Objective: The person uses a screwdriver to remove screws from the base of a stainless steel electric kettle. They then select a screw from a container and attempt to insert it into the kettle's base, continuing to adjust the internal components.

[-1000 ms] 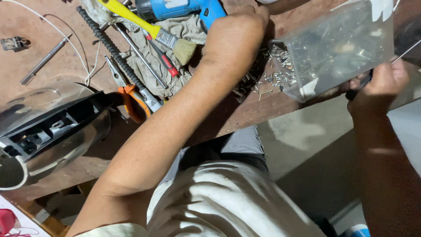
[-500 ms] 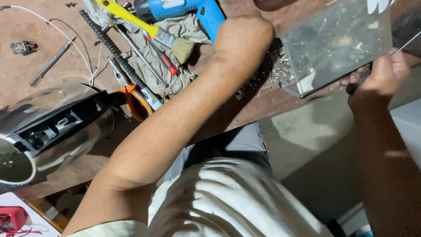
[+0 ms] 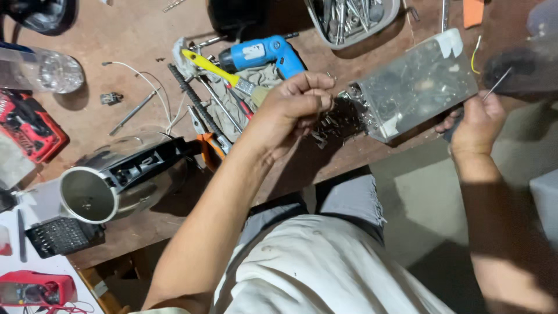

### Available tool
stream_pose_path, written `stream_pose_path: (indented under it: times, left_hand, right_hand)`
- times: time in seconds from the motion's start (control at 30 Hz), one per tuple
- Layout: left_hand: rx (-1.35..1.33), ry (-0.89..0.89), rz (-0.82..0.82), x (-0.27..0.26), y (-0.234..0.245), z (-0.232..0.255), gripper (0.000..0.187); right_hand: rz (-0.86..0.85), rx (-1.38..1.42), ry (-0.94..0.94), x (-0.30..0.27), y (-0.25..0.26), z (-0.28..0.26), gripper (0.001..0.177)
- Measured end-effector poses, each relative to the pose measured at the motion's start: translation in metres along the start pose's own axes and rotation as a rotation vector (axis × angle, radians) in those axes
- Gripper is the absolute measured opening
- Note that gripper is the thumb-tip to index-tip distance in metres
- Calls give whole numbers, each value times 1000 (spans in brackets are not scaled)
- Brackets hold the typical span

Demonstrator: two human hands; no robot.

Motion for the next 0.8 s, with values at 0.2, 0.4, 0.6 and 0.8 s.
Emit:
stream_pose_path:
  times: [0.2,0.4,0.6,0.8]
  left_hand:
    - [-784,-1,-268,-56,-25,-40,25]
    - [-853,-24,-182,-81,-32,-67,23]
    - [-770,-103,-62,-106,-39,-68,27]
    - [-611,-199,166,-144,-40,-52,24]
  right_hand:
    - [18,12,5,13,-3,19,17]
    - [-70,0,-5,17,-17,21,30]
    - [-141,41,-71,24,-21,31,19]
    - [-238,63,34,-22,-19,-25,14]
Point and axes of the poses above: each hand's wrist, its own x-axis towards the middle knuckle, its own y-axis out of the back of the hand, z = x × y, the point moved 10 cm from there along x, towards the middle knuckle, and after that the axes turned 4 degrees about -z, right-handed, at the moved point
